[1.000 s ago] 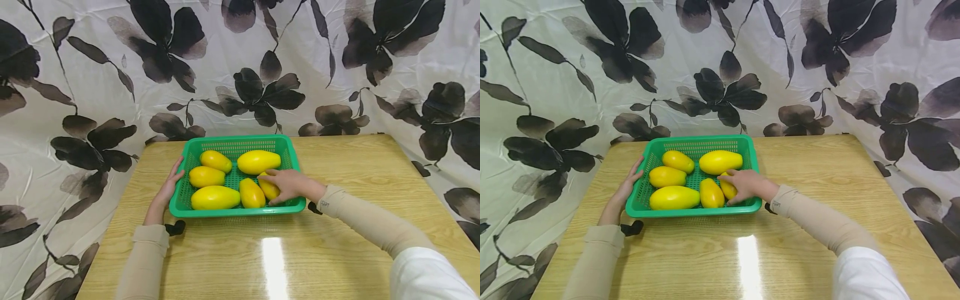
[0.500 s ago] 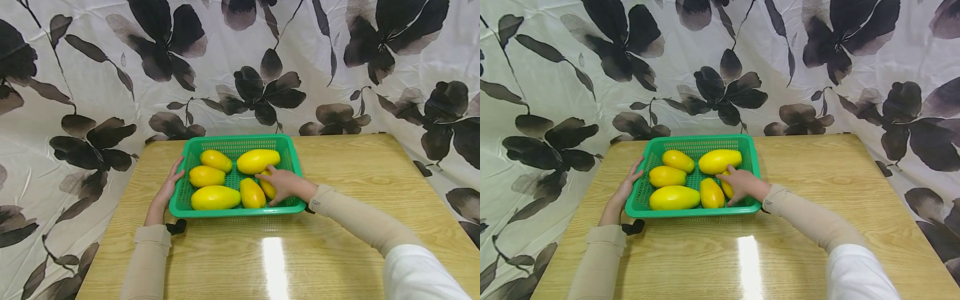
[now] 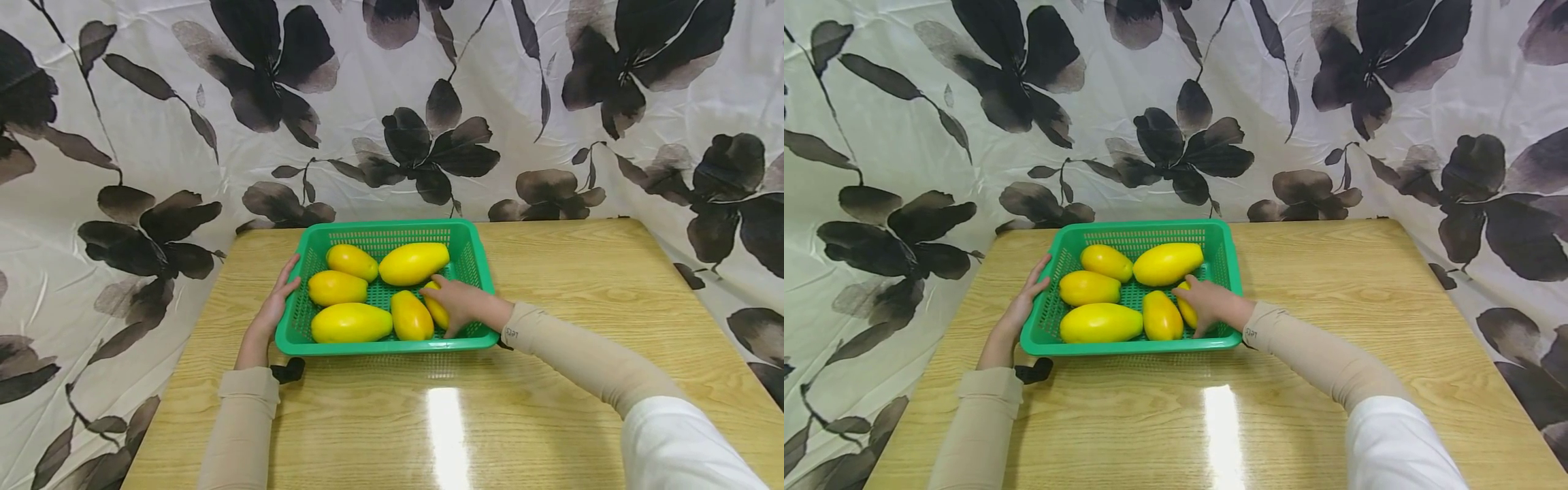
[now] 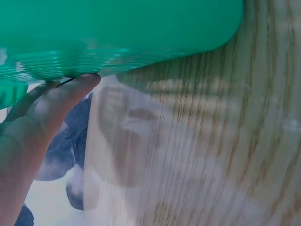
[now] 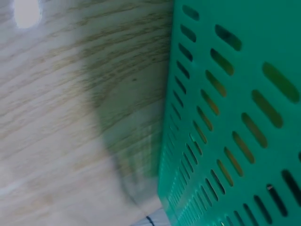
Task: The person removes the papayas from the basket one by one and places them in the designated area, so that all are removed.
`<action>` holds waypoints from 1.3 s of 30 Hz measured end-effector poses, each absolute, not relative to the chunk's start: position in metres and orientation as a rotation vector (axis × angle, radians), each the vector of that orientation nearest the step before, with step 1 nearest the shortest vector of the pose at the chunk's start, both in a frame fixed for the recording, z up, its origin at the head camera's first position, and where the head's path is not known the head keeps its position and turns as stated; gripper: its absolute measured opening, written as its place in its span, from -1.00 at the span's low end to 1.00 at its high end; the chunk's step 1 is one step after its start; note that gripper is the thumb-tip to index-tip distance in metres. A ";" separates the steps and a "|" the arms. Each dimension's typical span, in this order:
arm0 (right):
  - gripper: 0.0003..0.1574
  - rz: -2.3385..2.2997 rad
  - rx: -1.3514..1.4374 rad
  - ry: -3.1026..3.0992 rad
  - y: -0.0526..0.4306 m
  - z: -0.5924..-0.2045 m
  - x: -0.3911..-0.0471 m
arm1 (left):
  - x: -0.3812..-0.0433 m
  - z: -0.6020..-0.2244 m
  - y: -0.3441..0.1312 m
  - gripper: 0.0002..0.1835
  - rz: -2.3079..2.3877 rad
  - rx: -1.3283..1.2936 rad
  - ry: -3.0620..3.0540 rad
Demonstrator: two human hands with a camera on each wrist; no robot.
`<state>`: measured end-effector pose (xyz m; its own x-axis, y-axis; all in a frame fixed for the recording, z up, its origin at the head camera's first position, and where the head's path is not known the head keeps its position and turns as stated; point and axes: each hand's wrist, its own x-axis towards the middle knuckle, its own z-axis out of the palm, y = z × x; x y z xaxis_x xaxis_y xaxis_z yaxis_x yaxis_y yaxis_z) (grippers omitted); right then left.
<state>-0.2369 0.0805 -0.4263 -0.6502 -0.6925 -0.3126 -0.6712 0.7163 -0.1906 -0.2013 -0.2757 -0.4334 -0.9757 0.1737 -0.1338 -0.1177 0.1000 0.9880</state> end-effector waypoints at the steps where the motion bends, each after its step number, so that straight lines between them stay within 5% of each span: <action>1: 0.26 -0.084 -1.063 2.562 0.080 -0.426 -0.237 | -0.201 -0.433 -0.276 -0.42 1.973 0.051 2.157; 39: 0.11 -0.838 -1.317 2.659 0.116 -0.373 -0.231 | -0.190 -0.406 -0.262 -0.41 1.985 -0.008 2.112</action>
